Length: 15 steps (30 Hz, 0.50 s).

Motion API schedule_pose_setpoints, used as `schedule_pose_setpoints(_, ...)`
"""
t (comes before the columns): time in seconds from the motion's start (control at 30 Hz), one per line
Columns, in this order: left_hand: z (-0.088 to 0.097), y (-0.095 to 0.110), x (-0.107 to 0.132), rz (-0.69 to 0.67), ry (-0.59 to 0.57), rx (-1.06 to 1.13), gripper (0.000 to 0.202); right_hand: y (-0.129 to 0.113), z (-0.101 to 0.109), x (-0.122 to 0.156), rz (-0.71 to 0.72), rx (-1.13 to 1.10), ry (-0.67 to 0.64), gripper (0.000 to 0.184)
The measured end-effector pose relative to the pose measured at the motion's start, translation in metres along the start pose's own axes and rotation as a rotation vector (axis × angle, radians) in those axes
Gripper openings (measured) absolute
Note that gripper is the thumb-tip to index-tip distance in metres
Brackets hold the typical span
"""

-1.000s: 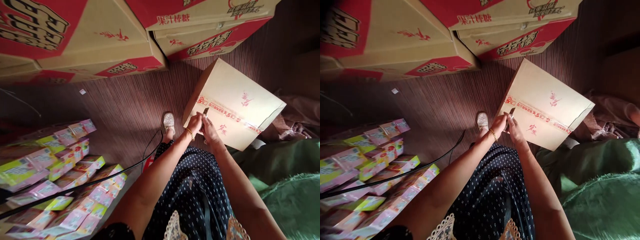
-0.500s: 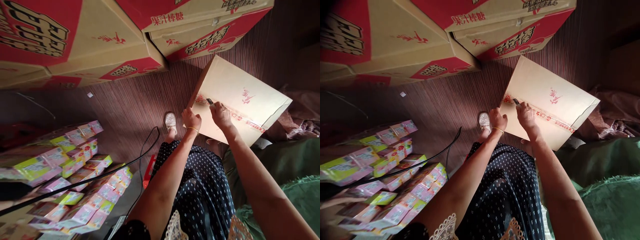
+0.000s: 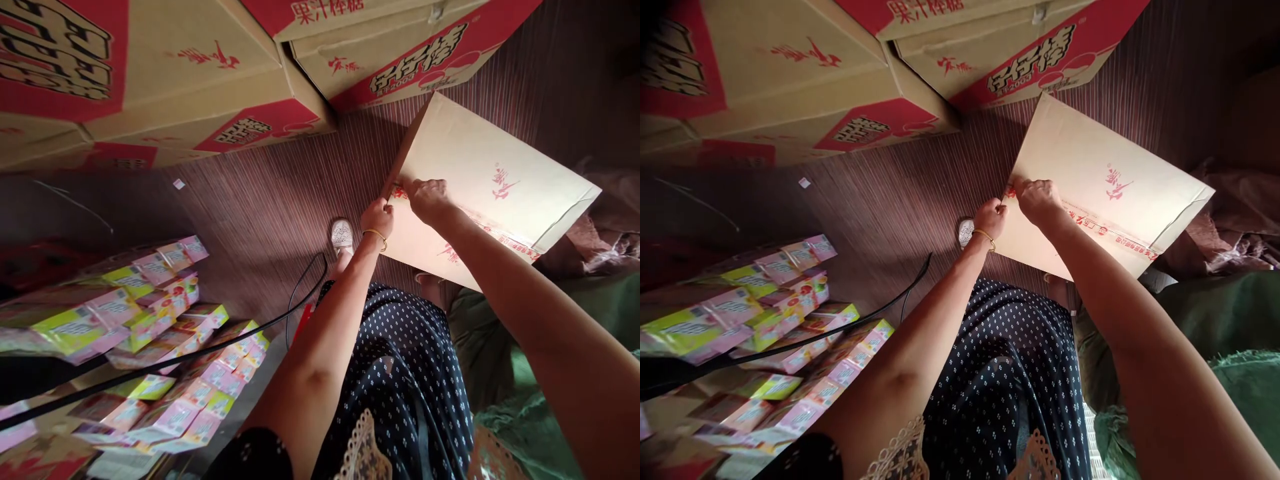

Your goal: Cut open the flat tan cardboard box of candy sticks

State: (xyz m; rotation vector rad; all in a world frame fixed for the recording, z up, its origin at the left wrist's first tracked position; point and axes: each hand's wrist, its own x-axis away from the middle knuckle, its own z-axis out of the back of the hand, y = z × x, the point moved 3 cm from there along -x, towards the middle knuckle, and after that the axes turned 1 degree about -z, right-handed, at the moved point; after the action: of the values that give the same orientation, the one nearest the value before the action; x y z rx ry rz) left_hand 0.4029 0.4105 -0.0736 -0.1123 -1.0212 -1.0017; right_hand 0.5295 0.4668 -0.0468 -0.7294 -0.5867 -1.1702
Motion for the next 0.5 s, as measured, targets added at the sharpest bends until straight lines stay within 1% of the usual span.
schedule_pose_setpoints(0.07,-0.001,-0.003,0.001,-0.024,-0.007,0.016,0.023,0.006,-0.005,0.008,-0.01,0.024,-0.013,0.051)
schedule_pose_setpoints(0.17,-0.006,-0.011,0.01,-0.035,-0.001,0.079,0.03,0.023,-0.016,0.031,-0.049,0.042,-0.112,0.053)
schedule_pose_setpoints(0.23,-0.011,-0.017,0.016,-0.031,0.018,0.122,0.029,0.036,-0.023,0.048,-0.085,0.044,-0.167,0.052)
schedule_pose_setpoints(0.3,-0.015,-0.023,0.019,-0.023,0.028,0.159,0.027,0.044,-0.03,0.06,-0.115,0.036,-0.186,0.051)
schedule_pose_setpoints(0.37,-0.017,-0.027,0.018,-0.017,0.025,0.191,0.024,0.046,-0.036,0.064,-0.123,0.016,-0.182,0.05)
schedule_pose_setpoints(0.5,-0.016,-0.03,0.01,-0.049,-0.019,0.216,0.02,0.045,-0.042,0.061,-0.097,-0.03,-0.175,0.051)
